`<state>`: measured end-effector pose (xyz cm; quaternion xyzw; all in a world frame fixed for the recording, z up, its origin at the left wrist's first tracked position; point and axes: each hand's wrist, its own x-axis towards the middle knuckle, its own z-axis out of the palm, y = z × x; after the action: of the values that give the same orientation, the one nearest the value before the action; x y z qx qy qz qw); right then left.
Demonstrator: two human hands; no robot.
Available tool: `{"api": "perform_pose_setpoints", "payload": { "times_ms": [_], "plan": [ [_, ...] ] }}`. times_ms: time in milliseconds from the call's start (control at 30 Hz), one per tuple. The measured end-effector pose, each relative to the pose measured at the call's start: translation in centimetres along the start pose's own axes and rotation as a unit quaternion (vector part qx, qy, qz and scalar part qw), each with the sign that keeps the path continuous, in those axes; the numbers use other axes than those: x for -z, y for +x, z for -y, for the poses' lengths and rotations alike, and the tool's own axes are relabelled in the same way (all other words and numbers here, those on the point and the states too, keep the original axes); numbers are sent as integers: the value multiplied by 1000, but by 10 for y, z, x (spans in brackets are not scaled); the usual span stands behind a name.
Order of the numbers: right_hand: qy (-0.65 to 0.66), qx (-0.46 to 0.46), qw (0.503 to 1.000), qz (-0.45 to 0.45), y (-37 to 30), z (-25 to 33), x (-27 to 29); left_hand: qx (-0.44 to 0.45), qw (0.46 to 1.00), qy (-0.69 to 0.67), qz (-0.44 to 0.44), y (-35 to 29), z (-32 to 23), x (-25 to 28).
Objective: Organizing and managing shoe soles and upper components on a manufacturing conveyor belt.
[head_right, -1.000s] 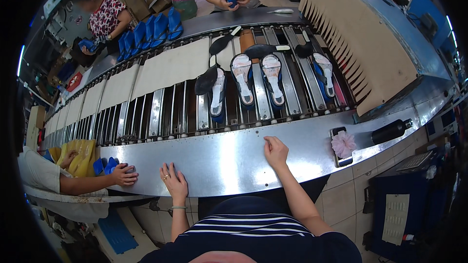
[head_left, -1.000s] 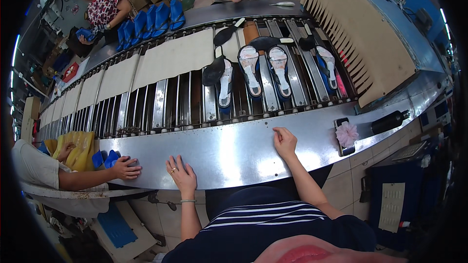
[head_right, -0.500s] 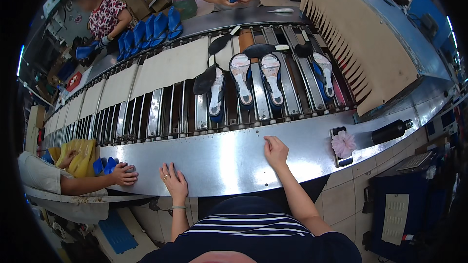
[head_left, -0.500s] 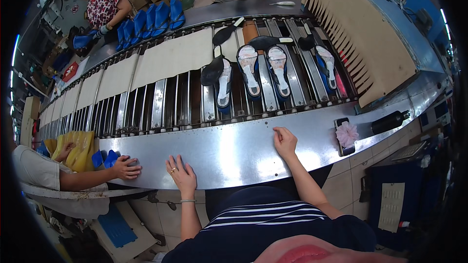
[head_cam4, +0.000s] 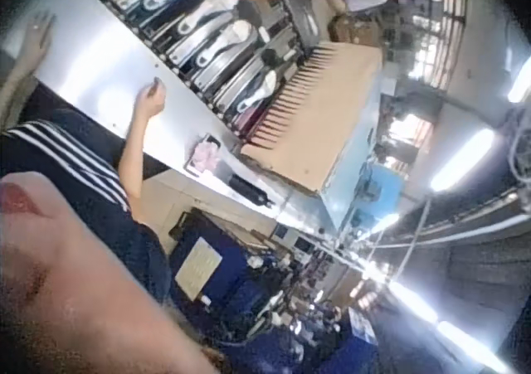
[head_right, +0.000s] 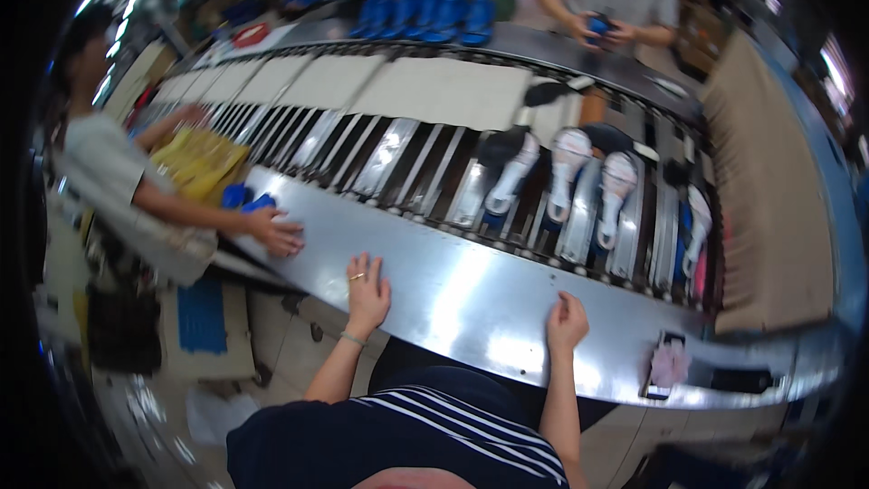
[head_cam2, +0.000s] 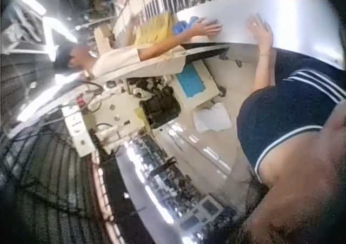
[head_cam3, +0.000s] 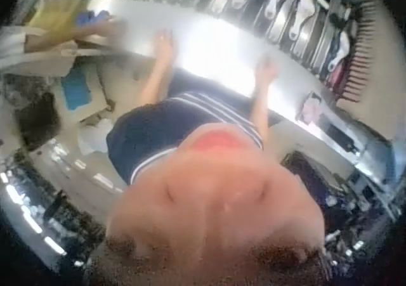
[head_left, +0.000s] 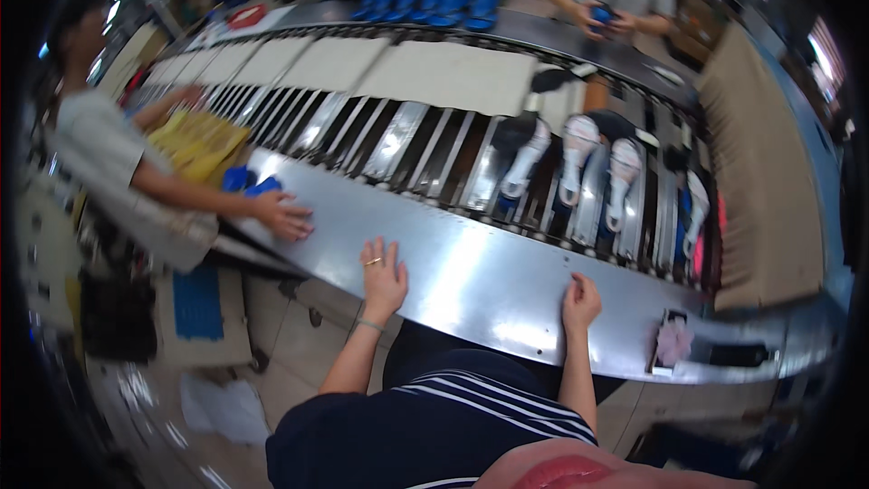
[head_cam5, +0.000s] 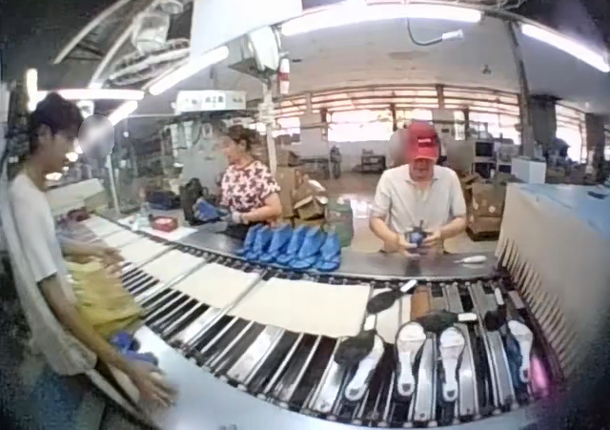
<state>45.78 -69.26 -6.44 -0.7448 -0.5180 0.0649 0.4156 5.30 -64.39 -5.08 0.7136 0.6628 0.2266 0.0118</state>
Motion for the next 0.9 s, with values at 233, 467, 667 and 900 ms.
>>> {"api": "perform_pose_setpoints", "payload": {
  "times_ms": [233, 467, 667, 900],
  "plan": [
    [12, 7, 1000, -11, -8, -43, -6, -8, 1000, -3, 1, 3, -5, -8],
    [24, 49, 998, -24, 1, -38, -3, 20, 999, -32, -5, -8, -9, 2],
    [18, 42, 999, -5, 2, -31, 5, 22, 999, -41, -12, -11, -11, 5],
    [-21, 53, 998, -3, 2, -62, -2, 20, 999, -44, -17, -10, -13, 6]
  ]
}}
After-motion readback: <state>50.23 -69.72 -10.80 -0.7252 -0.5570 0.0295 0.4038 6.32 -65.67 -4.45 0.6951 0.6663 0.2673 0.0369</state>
